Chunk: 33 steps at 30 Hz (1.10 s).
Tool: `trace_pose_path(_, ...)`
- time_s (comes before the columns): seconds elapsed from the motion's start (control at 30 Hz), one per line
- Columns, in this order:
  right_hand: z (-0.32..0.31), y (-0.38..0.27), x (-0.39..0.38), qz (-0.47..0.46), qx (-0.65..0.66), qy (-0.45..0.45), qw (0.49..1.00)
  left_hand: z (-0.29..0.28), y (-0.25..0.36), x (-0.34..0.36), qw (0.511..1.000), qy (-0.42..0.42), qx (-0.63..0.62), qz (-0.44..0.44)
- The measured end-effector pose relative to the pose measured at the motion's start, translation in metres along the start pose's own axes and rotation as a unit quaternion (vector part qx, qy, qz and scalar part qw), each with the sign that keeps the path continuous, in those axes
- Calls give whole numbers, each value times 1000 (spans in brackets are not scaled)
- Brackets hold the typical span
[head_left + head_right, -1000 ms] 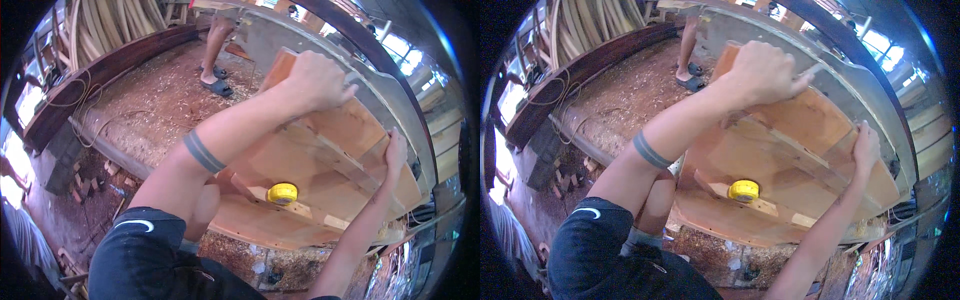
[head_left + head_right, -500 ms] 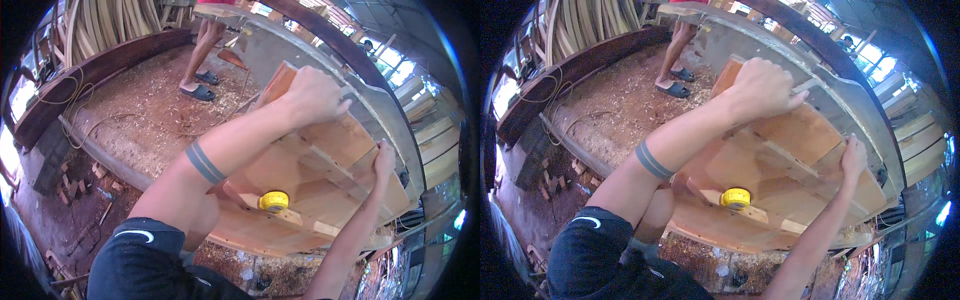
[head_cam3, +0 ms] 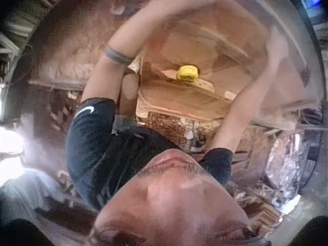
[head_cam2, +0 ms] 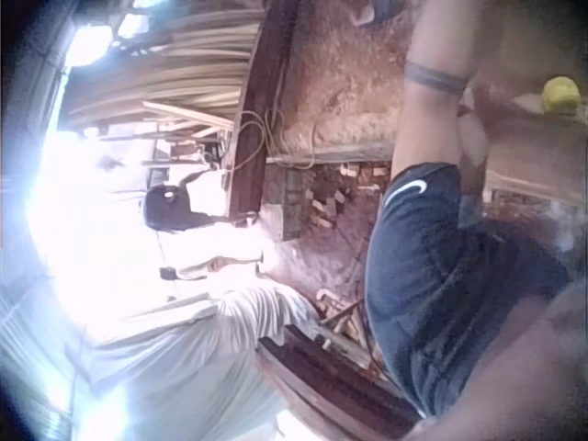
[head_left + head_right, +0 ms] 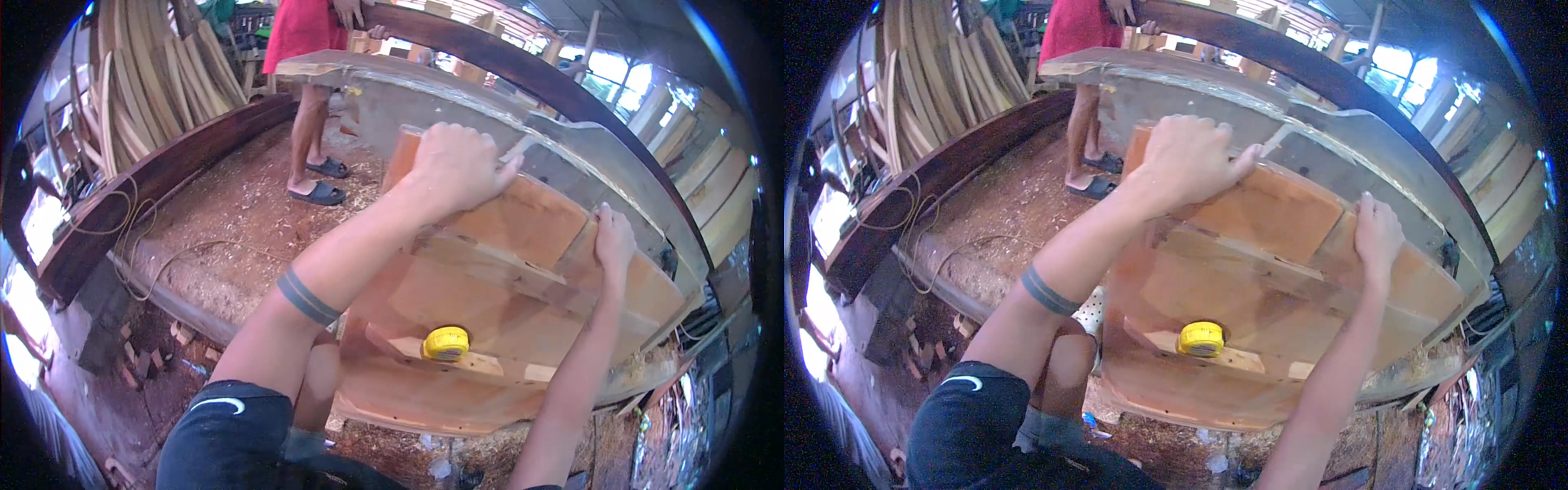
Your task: The person holds a curved wooden section in place while another person positions a long curved wooden plank onto a larger wooden structure.
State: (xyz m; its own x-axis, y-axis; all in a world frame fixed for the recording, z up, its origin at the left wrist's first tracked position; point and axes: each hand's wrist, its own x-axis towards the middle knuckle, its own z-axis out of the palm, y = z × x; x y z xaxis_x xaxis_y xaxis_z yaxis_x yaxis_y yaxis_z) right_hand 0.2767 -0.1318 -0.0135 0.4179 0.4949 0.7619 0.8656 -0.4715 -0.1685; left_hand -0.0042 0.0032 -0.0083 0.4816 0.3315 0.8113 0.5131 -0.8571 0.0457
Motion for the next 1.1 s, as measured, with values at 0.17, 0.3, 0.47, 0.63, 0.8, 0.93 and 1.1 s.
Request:
trace_pose_path(0.17,-3,-9,-3,3,10,8,1000,-2,1,1,999,-5,32,-11)
trace_pose_path(0.3,-7,-17,-5,21,3,-2,1000,-3,2,0,998,-18,51,-14)
trace_pose_path(0.47,-10,-21,-6,29,26,1,999,0,4,0,998,17,61,-18)
trace_pose_path(0.63,-9,-18,-6,23,27,13,999,-1,8,1,998,18,66,-15)
trace_pose_path(0.8,-3,-14,-4,0,25,43,999,-2,6,1,997,25,71,-5)
trace_pose_path(0.93,-3,-14,-4,7,23,37,999,0,6,1,997,29,68,4)
trace_pose_path(1.1,-8,-16,-7,20,30,27,999,-2,6,0,998,21,65,1)
